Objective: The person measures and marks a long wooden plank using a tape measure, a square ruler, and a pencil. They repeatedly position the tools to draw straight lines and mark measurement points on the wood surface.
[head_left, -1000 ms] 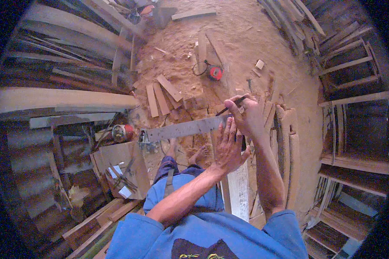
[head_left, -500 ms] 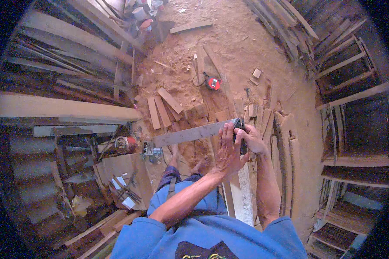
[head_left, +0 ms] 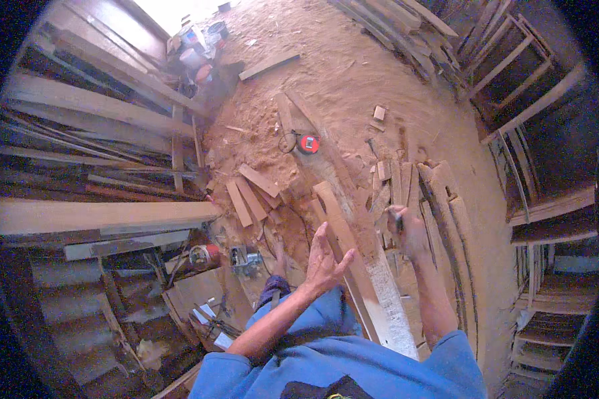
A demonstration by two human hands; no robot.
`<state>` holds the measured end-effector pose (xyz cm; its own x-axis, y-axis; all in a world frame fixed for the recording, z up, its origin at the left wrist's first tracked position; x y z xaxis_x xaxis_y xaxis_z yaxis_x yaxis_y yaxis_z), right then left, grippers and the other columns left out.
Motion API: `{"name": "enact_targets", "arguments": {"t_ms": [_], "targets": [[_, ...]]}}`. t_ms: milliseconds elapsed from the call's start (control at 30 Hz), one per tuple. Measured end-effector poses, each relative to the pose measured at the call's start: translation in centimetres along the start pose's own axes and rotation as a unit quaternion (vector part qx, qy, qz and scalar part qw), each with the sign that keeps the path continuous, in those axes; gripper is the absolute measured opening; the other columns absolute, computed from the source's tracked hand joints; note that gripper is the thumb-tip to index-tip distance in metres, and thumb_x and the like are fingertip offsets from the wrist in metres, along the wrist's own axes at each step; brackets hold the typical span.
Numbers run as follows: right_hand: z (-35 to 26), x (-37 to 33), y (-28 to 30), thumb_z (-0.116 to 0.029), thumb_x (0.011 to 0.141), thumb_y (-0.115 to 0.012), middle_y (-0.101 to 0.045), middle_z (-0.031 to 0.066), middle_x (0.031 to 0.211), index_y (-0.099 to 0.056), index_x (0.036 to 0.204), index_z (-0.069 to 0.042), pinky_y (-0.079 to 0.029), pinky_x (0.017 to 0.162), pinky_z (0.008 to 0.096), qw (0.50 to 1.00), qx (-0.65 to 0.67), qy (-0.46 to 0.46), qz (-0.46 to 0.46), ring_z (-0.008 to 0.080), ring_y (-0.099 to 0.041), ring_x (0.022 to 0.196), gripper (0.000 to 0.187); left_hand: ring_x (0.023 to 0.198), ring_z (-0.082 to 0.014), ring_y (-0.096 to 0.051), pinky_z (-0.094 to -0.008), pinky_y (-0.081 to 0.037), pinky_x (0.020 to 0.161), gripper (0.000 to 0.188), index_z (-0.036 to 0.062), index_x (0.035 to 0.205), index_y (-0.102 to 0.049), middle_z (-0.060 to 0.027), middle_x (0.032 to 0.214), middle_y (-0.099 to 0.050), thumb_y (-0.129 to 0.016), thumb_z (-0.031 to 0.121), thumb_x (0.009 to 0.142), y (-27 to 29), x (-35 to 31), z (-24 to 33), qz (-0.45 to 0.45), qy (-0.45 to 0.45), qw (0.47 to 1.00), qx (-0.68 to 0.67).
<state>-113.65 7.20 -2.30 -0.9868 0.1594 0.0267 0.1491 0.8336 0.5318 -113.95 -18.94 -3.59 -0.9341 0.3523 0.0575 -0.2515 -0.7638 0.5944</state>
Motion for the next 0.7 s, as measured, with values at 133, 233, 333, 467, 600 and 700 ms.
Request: {"name": "enact_targets", "arguments": {"t_ms": [133, 233, 333, 467, 600, 700], "targets": [[5.3, -1.9, -3.0, -0.002, 0.078, -0.071, -0.072, 0.0138, 0.114, -0.055, 0.101, -0.008, -0.058, 0.068, 0.0411, 0.95, -0.152, 0.272, 0.001, 0.033, -0.074, 0.085, 0.028, 0.143, -0.0487, -0.037, -0.0515, -0.032, 0.121, 0.102, -0.0037, 0.157, -0.012, -0.0325, 0.154, -0.033, -0.077, 0.04, 0.091, -0.2, 0.0, 0.1, -0.001, 0.017, 1.0, -0.001], [8.9, -3.0, -4.8, -0.007, 0.077, -0.073, -0.071, 0.0092, 0.12, -0.055, 0.105, -0.009, -0.059, 0.068, 0.0443, 0.948, -0.24, 0.188, -0.096, 0.033, -0.074, 0.088, 0.032, 0.142, -0.0491, -0.037, -0.0506, -0.033, 0.12, 0.102, -0.0039, 0.156, -0.014, -0.0322, 0.154, -0.034, -0.078, 0.04, 0.09, -0.3, 0.3, 0.2, -0.01, 0.06, 0.998, -0.02], [10.0, -3.7, -5.5, -0.01, 0.081, -0.071, -0.07, 0.0041, 0.122, -0.056, 0.107, -0.011, -0.059, 0.066, 0.0438, 0.943, -0.27, 0.169, -0.093, 0.0326, -0.074, 0.086, 0.031, 0.143, -0.0477, -0.038, -0.0535, -0.032, 0.12, 0.104, -0.0036, 0.156, -0.015, -0.0307, 0.153, -0.036, -0.08, 0.04, 0.087, -0.2, 0.6, 0.7, -0.006, 0.078, 0.997, 0.001], [10.0, -4.2, -6.0, -0.014, 0.082, -0.072, -0.069, 0.0032, 0.123, -0.059, 0.111, -0.013, -0.06, 0.068, 0.044, 0.94, -0.303, 0.093, -0.13, 0.0337, -0.074, 0.084, 0.033, 0.145, -0.0428, -0.037, -0.0573, -0.025, 0.123, 0.097, 0.0028, 0.157, -0.024, -0.0256, 0.155, -0.038, -0.08, 0.034, 0.084, 0.2, 0.0, 3.5, 0.101, -0.136, 0.98, 0.102], [8.6, -4.7, -6.0, -0.018, 0.083, -0.074, -0.068, 0.0014, 0.129, -0.062, 0.119, -0.015, -0.061, 0.072, 0.0457, 0.928, -0.337, 0.053, -0.151, 0.0332, -0.075, 0.084, 0.038, 0.146, -0.0376, -0.039, -0.0611, -0.017, 0.125, 0.091, 0.0092, 0.155, -0.036, -0.0196, 0.151, -0.044, -0.079, 0.027, 0.077, -2.2, -2.4, 5.7, -0.186, -0.351, 0.913, 0.093], [7.0, -5.2, -5.6, -0.022, 0.085, -0.075, -0.066, 0.003, 0.131, -0.064, 0.125, -0.016, -0.061, 0.076, 0.0463, 0.929, -0.327, 0.041, -0.168, 0.0328, -0.075, 0.09, 0.042, 0.138, -0.0334, -0.048, -0.0593, -0.018, 0.126, 0.073, 0.0116, 0.146, -0.05, -0.0151, 0.137, -0.057, -0.072, 0.027, 0.077, -4.1, -4.4, 6.0, -0.315, -0.45, 0.82, 0.161]]}}
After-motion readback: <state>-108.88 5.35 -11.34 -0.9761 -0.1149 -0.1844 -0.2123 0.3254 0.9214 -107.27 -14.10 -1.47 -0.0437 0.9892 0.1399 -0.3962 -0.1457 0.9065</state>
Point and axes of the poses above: each hand's wrist, its own x-axis towards the middle knuckle, its own y-axis out of the back of the hand, z = x × y, the point moved 3 cm from there along x, towards the middle knuckle
